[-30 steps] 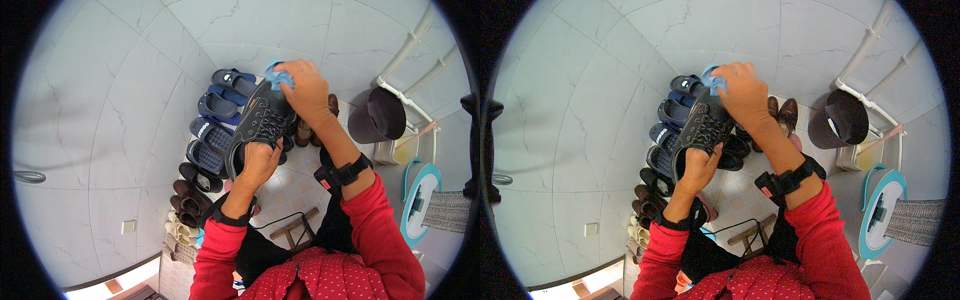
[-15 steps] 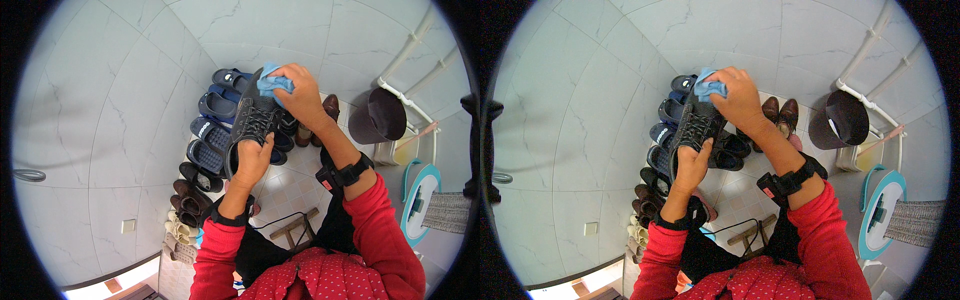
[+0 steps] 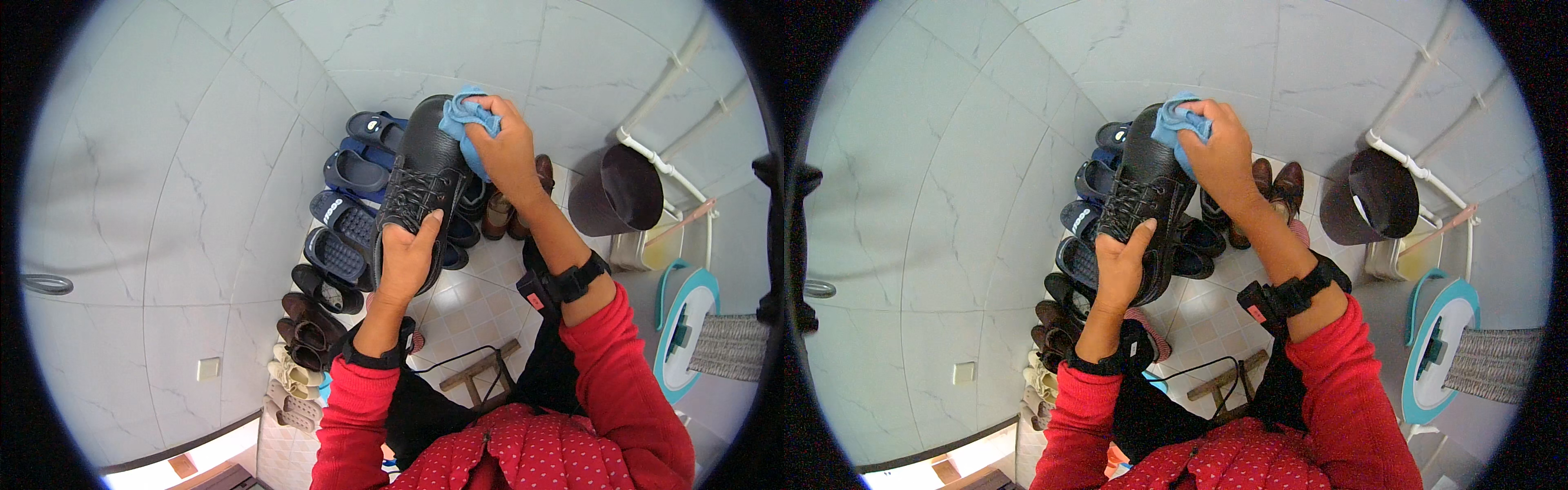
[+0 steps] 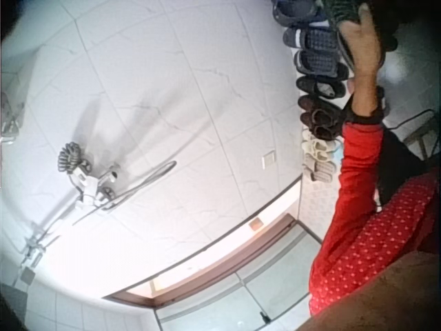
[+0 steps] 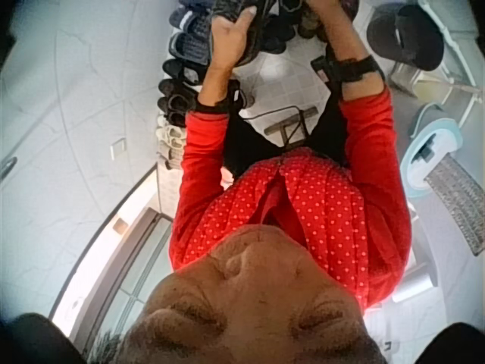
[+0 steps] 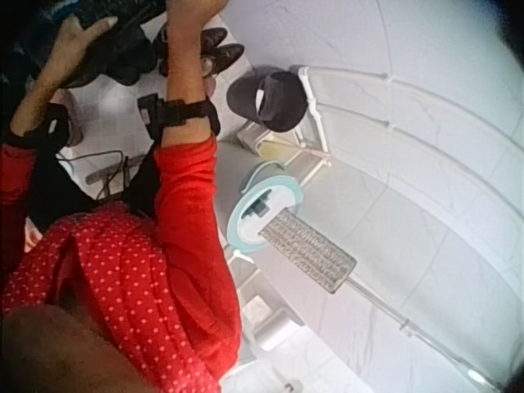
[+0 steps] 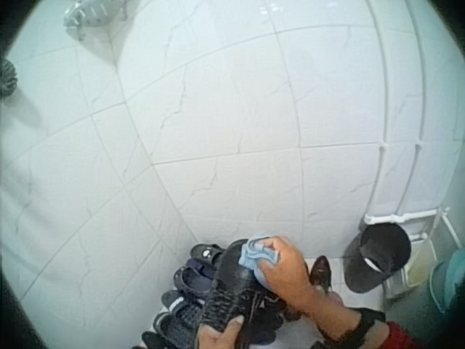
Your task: The person wipes a black shoe with a blue cloth, rotating it to clean the upper, sides, and heel. The shoe is held in one hand while the other hand scrubs the surface. The person remains seated on the floor throughout.
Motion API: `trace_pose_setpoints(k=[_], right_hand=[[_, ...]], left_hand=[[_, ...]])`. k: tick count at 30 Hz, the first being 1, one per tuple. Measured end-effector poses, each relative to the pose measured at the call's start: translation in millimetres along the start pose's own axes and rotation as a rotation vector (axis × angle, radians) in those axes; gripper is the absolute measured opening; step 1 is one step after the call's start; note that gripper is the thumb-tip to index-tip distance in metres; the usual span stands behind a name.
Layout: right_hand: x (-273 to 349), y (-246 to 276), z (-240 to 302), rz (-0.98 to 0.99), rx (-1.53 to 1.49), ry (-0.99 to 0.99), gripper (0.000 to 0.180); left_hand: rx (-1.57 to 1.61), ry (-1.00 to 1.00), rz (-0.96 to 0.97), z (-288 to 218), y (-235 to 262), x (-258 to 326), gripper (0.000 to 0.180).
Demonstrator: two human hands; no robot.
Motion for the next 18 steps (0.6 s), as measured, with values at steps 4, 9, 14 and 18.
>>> trace_pose_setpoints(k=[4,9,14,18], right_hand=[[8.5,-12.3,5.5,0.129,-0.035,-0.016,0.021],[17.1,-21.4,8.6,0.198,-0.082,-0.038,0.020],[27.0,-29.8,6.5,0.252,-0.188,-0.155,0.019],[34.5,-35.8,11.7,0.275,-0.162,-0.124,0.019]], left_hand=[[0.067,0.014,-0.039,-3.8,7.1,-1.8,0.021],[0.198,-0.012,-0.129,-8.0,13.8,-6.6,0.018],[0.306,-0.059,-0.172,-13.2,18.5,-10.9,0.016],[0.454,-0.069,-0.222,-12.8,24.3,-13.8,0.015]])
Point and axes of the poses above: each hand's wrist, its own x-axis away from the middle knuckle, its own y-axis out of the back of the hand, z = x × y, the point moved 6 cm from there along -x, towards the middle knuckle, and after that the axes turned 10 degrees about x, right-handed, at the moved point
